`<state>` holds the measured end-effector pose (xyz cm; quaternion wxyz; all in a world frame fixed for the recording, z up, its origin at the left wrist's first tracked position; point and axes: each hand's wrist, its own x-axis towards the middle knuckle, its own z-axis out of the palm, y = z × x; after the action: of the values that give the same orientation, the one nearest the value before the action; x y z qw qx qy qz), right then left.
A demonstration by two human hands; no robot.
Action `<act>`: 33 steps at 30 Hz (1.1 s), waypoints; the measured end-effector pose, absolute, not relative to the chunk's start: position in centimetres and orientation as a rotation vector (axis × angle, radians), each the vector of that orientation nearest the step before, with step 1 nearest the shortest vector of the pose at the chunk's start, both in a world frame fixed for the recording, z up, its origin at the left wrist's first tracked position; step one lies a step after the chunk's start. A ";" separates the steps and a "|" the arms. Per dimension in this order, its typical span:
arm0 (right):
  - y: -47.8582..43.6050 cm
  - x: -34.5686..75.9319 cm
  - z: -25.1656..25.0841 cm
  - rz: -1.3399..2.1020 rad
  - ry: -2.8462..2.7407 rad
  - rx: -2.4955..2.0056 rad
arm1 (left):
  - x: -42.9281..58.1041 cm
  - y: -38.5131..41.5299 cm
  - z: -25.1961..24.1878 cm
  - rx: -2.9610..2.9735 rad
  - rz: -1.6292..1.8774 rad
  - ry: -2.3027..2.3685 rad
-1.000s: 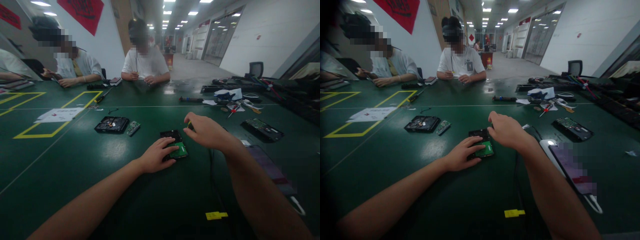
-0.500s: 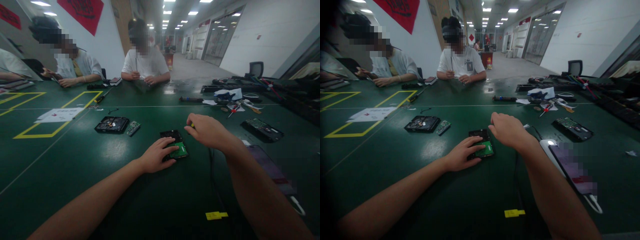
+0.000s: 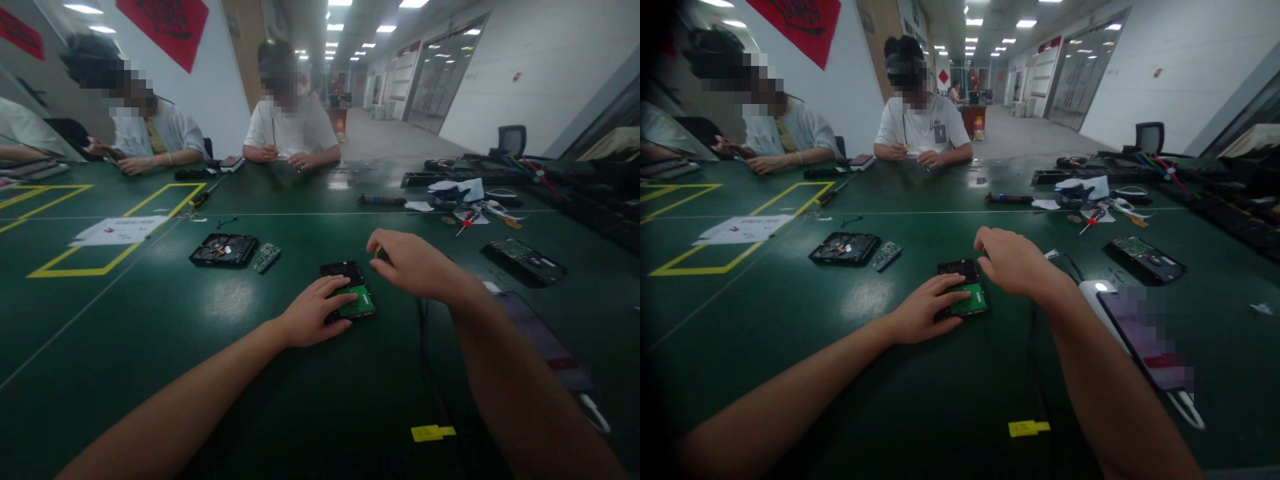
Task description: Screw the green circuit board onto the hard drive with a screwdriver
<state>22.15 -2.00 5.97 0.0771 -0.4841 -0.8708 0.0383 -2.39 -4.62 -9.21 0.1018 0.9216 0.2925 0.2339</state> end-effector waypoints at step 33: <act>-2.3 22.0 6.0 0.072 -2.597 -1.543 | -2.4 -4.8 -8.9 2.709 0.695 0.864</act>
<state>21.97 -2.33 6.01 0.0601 -0.5097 -0.8579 0.0239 -2.38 -4.76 -8.87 0.1068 0.9202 0.2935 0.2359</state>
